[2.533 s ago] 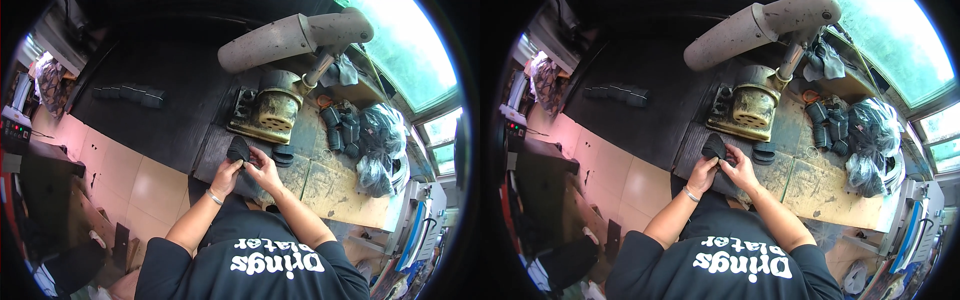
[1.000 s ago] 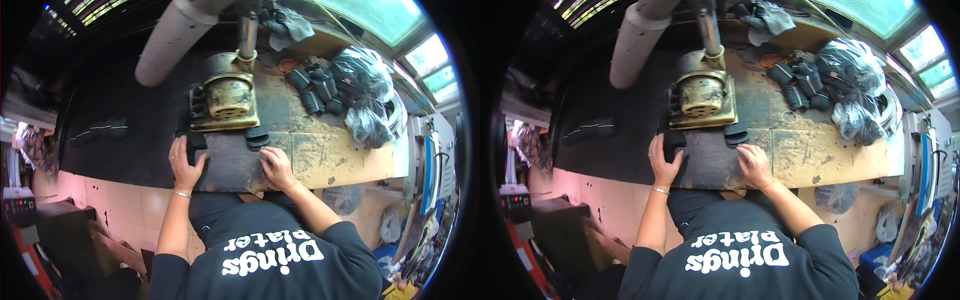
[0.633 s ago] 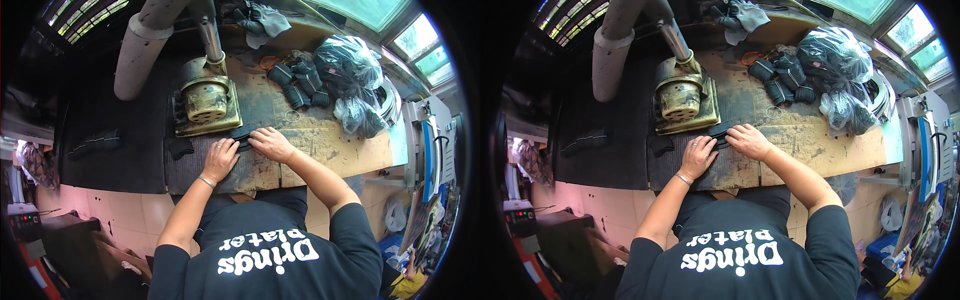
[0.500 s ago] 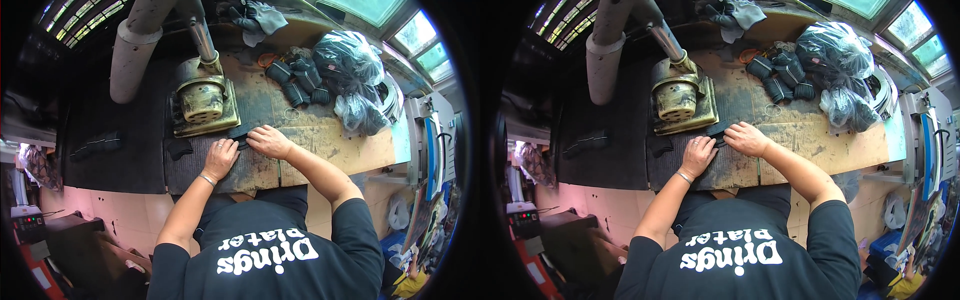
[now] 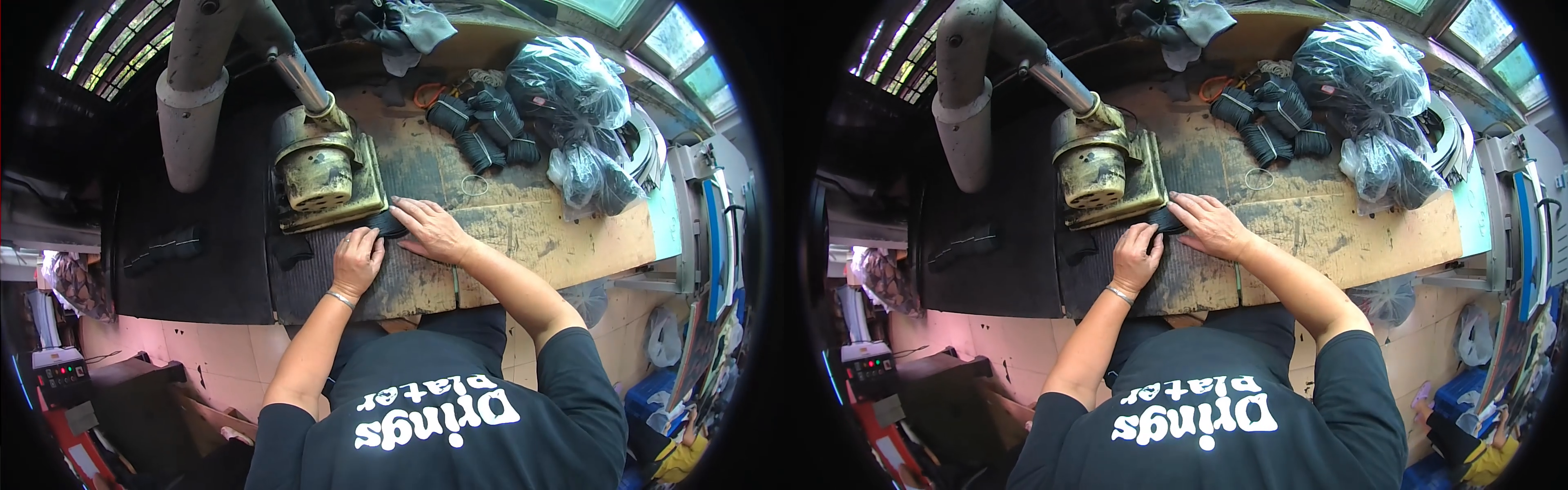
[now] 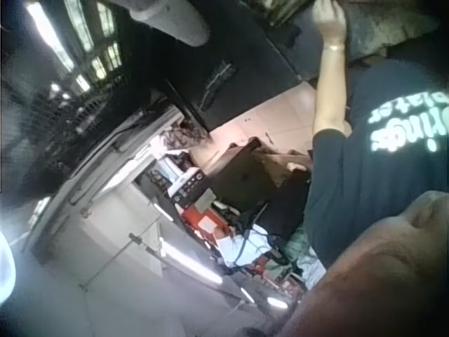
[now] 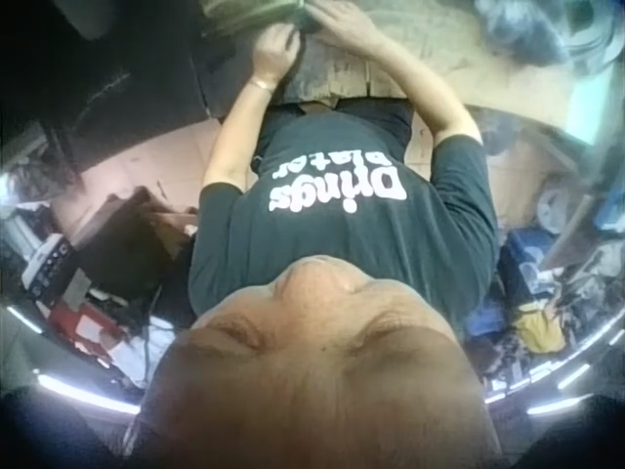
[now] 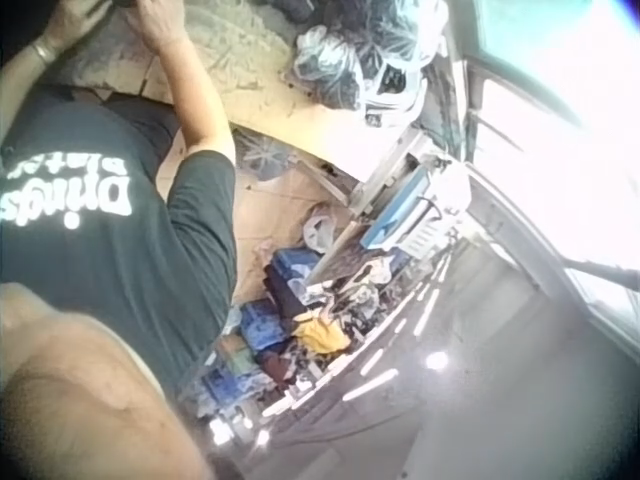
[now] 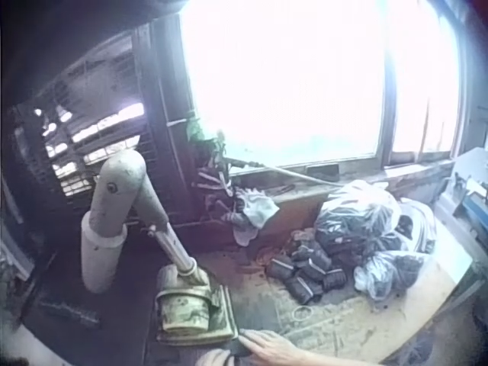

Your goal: Grinding and inspecting black shoe components using a bench-mounted machine.

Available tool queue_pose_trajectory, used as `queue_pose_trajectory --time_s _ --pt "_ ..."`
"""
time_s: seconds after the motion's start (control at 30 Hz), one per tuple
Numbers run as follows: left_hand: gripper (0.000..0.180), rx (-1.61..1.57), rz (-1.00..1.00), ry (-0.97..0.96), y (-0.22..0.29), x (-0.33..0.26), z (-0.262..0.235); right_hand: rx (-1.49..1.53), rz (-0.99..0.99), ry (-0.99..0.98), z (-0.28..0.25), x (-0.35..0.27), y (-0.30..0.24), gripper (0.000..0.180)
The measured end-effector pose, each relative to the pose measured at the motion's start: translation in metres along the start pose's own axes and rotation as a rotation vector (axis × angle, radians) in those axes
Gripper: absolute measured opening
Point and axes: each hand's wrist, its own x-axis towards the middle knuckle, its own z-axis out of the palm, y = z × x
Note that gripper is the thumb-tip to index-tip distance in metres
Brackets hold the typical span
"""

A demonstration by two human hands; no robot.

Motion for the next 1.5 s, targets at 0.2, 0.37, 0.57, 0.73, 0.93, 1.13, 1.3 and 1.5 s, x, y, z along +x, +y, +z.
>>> queue_pose_trajectory --time_s 0.2,0.37,0.57,0.73,0.93,1.13,1.3,1.5 --pt "0.044 -0.055 -0.106 0.017 0.007 0.004 0.004 -0.052 0.065 -0.058 0.03 0.002 0.005 0.064" --pt "0.071 -0.14 -0.181 -0.111 0.002 -0.004 -0.003 0.118 0.071 -0.133 0.016 0.002 -0.003 0.059" --pt "0.084 -0.246 -0.089 -0.382 -0.001 -0.019 -0.026 0.196 0.026 -0.234 0.003 -0.017 -0.024 0.062" --pt "0.083 -0.173 -0.125 -0.391 -0.001 -0.037 -0.009 -0.027 0.091 -0.252 0.012 -0.019 -0.045 0.069" --pt "0.081 -0.077 -0.142 -0.378 0.009 -0.039 0.001 0.041 0.246 -0.229 0.027 -0.018 -0.055 0.073" --pt "0.08 -0.096 -0.186 -0.382 0.011 -0.044 0.005 0.377 0.376 -0.199 0.021 -0.028 -0.055 0.074" --pt "0.08 -0.082 -0.284 -0.383 0.026 -0.04 0.016 0.132 0.343 -0.056 0.049 -0.034 -0.072 0.071" --pt "0.073 -0.195 -0.207 -0.353 0.023 -0.059 -0.001 0.199 0.411 -0.168 0.038 -0.049 -0.076 0.069"
